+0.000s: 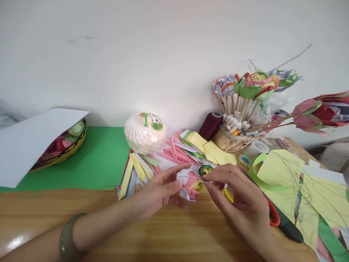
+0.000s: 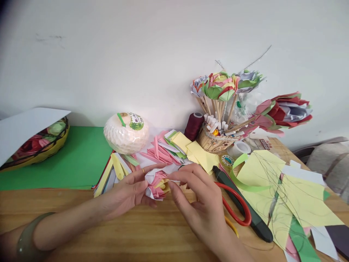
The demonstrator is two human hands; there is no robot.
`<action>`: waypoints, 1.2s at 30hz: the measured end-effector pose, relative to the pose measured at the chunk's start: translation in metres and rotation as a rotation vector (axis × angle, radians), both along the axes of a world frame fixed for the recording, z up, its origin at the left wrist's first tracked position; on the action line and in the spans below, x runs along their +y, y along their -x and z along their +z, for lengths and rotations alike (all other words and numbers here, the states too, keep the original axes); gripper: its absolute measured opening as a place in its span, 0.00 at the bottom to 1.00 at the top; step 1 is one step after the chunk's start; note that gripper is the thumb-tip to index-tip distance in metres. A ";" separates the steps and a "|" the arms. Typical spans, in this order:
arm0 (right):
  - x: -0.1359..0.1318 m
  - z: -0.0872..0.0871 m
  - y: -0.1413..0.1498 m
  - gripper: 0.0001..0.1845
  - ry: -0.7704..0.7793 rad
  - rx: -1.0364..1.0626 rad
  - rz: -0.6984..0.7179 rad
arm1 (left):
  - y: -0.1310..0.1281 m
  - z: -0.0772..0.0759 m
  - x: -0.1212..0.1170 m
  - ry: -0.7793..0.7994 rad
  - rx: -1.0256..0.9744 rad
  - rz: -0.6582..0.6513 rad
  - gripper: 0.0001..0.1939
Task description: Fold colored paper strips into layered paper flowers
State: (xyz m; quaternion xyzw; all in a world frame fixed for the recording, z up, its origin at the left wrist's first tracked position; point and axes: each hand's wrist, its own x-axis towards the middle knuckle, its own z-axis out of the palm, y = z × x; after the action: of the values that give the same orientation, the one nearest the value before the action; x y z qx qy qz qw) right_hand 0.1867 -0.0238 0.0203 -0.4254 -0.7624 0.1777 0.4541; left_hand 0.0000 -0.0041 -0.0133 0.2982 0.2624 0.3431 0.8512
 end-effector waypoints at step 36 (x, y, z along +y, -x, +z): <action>0.001 0.003 0.012 0.07 0.330 -0.033 0.018 | -0.001 -0.005 -0.001 -0.216 0.131 0.165 0.19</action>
State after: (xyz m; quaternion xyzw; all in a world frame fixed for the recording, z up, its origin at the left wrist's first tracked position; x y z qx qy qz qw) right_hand 0.1750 -0.0225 0.0230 -0.4901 -0.7340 0.2975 0.3641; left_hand 0.0014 -0.0046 -0.0181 0.3874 0.3027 0.4178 0.7640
